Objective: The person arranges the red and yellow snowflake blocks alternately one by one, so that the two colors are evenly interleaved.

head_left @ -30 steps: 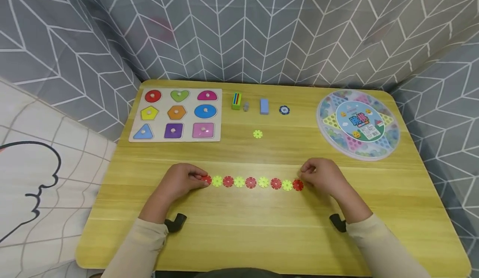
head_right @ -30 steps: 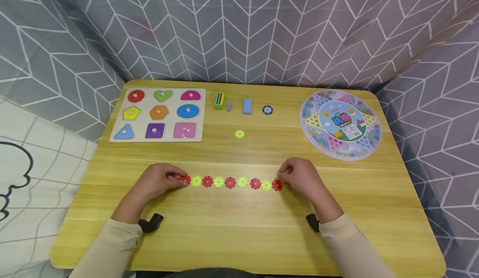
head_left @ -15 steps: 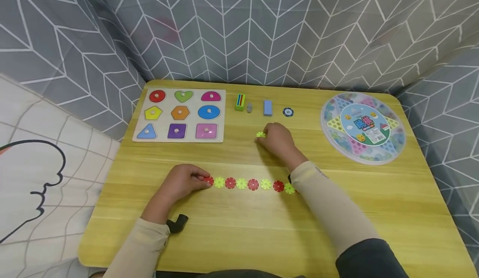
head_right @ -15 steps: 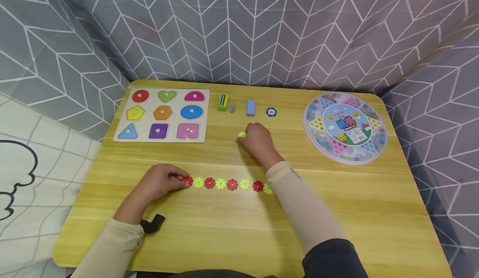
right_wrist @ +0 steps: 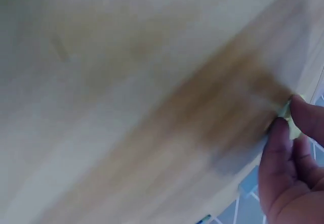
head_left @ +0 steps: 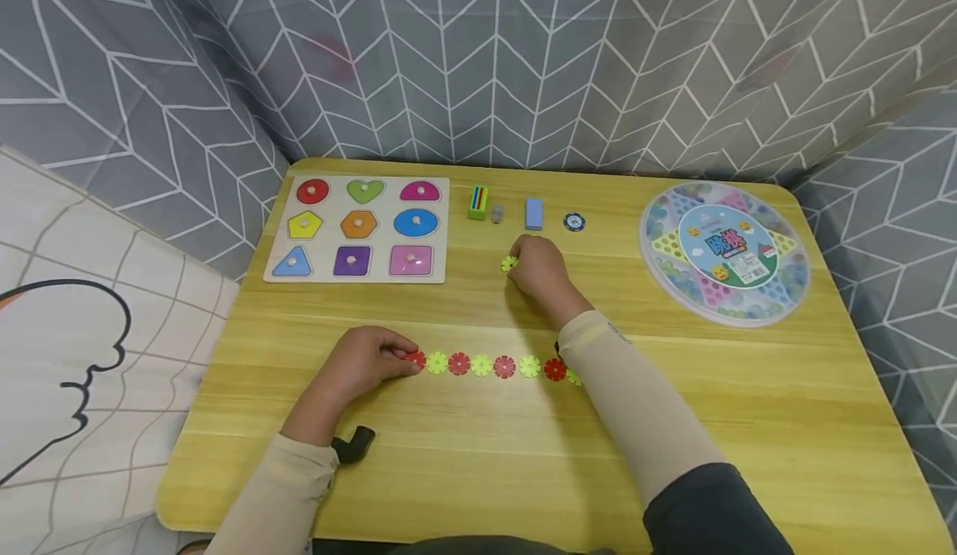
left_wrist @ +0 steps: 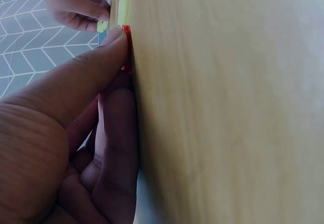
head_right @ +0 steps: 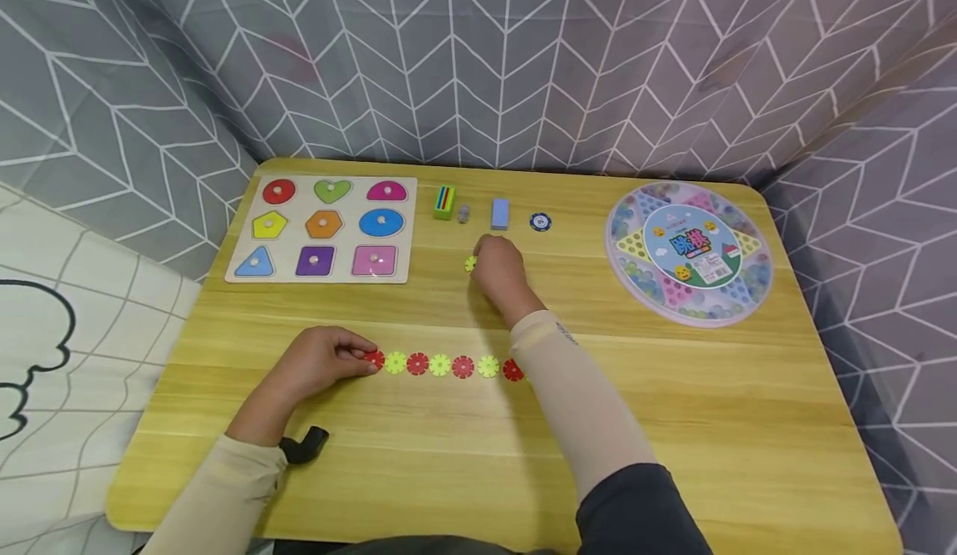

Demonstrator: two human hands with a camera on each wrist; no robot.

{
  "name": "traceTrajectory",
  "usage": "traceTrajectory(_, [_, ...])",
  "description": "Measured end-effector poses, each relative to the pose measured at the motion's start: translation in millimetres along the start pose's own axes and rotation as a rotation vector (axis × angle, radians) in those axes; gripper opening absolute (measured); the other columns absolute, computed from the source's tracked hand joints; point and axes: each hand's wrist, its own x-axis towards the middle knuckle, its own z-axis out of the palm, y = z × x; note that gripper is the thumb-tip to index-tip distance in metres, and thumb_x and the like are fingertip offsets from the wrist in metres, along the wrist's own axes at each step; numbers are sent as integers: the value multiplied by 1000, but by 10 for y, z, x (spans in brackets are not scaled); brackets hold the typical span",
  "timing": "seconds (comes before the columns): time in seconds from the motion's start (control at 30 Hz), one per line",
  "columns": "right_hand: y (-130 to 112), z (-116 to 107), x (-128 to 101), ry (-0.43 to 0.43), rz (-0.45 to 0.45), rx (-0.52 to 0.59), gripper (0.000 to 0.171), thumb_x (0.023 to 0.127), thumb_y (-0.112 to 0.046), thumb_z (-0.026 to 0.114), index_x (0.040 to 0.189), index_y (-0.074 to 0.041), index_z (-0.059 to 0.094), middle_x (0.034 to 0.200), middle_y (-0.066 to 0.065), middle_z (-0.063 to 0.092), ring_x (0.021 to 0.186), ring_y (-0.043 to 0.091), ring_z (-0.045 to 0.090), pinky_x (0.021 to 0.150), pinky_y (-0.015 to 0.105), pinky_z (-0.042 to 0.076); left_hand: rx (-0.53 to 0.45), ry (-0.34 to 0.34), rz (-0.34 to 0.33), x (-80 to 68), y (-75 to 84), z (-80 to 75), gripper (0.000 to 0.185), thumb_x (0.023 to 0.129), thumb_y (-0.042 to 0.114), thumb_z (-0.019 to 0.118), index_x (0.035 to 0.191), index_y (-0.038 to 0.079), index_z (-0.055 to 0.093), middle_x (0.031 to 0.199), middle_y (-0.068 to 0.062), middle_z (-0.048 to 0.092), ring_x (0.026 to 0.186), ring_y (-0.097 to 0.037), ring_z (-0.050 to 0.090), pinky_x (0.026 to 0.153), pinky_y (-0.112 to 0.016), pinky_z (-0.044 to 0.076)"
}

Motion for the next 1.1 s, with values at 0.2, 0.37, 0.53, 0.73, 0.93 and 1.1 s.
traceTrajectory(0.2, [106,25,-77,-35,90,412,18,92,-3,76,109,-1,70,102,12,64,94,25,58,86,37,50,-9,5,2,-3,-12,9,21,83,20,90,102,13,82,84,5,70,76,-14,64,73,-33,54])
traceTrajectory(0.37, [253,-129,-306,-95,99,639,25,92,-4,77,115,3,69,106,13,64,95,24,57,82,31,52,-14,2,3,1,-26,18,21,83,20,90,102,12,82,84,4,70,76,-13,65,73,-34,54])
traceTrajectory(0.53, [473,-349,-662,-110,45,753,30,94,-3,75,120,7,65,113,15,64,101,24,60,85,32,55,-6,3,4,19,-38,16,21,84,21,90,102,13,83,84,5,70,76,-14,64,73,-34,54])
traceTrajectory(0.73, [974,-540,-1198,-96,50,840,34,97,-1,69,125,15,58,114,17,62,97,20,67,91,39,56,5,0,13,42,-18,19,22,83,22,90,103,13,83,84,5,70,76,-14,64,73,-34,54])
traceTrajectory(0.93, [1437,-508,-1644,-129,130,749,32,98,-2,69,122,16,59,106,14,66,89,15,69,82,29,58,16,3,6,39,-7,4,24,84,23,90,104,12,82,85,4,70,76,-13,64,73,-34,53])
traceTrajectory(1.1, [1538,-393,-1837,-112,145,552,25,95,-3,74,115,10,67,96,11,69,84,19,65,73,27,56,9,-7,-7,34,-15,18,24,84,23,89,104,12,82,85,4,70,76,-13,64,73,-34,53])
